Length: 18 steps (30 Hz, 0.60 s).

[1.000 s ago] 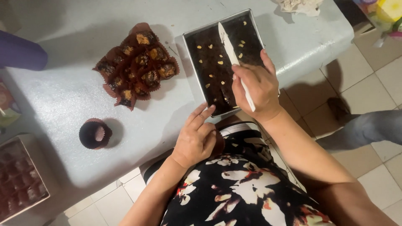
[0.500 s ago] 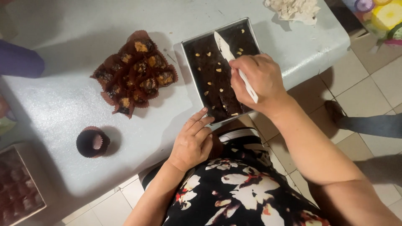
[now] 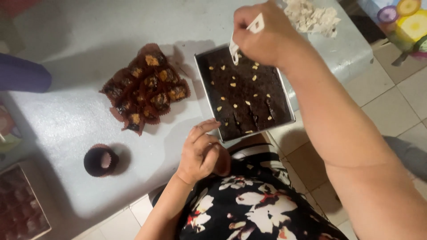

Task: The person uses a spatula to transfer brownie squares from a baking pan into individual cupcake liners and place them into a storage box.

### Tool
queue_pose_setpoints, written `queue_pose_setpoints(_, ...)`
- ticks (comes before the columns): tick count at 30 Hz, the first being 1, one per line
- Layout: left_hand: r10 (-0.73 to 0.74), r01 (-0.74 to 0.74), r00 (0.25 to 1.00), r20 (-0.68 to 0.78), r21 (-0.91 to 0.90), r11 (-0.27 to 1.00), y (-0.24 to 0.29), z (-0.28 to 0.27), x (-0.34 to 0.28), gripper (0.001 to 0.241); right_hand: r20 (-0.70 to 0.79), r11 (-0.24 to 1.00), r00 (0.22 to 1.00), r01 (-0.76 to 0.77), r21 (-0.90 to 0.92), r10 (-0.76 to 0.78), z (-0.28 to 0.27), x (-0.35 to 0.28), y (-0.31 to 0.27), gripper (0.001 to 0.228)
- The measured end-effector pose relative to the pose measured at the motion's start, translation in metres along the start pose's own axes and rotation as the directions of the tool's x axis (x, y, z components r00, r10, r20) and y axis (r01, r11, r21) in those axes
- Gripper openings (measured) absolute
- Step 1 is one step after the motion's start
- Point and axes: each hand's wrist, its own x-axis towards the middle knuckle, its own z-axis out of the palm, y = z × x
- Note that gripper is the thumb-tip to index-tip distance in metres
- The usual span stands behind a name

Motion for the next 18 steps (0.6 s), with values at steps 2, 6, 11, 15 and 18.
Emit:
queue_pose_setpoints(2, 0.044, -0.043, 0.999, -0.013, 0.034, 0.998, -0.020, 0.003, 0.000, 0.012, -0.033, 0.993, 0.995, 0.096, -0.065, -0.099, 0.014, -0.005, 0.018, 0.019)
queue_pose_setpoints(6, 0.133, -0.125, 0.990, -0.051, 0.129, 0.984, -0.042, 0.007, 0.004, 0.011, -0.172, 0.775, 0.836, 0.379, -0.505, -0.520, 0.078, -0.036, 0.069, 0.014)
queue_pose_setpoints(11, 0.140, -0.123, 0.987, -0.081, 0.185, 0.975, -0.047, 0.013, 0.002, 0.008, -0.326, 0.546, 0.451, 0.551, -0.631, -0.831, 0.153, -0.069, 0.147, 0.020)
queue_pose_setpoints(15, 0.115, -0.101, 0.991, -0.070, 0.179, 0.979, -0.050, 0.013, 0.000, 0.008, -0.370, 0.638, 0.524, 0.560, -0.529, -0.767, 0.111, -0.064, 0.130, 0.010)
queue_pose_setpoints(18, 0.112, -0.097, 0.990, -0.083, 0.161, 0.982, -0.053, 0.014, -0.003, 0.008, -0.362, 0.683, 0.583, 0.561, -0.467, -0.727, 0.072, -0.080, 0.100, 0.004)
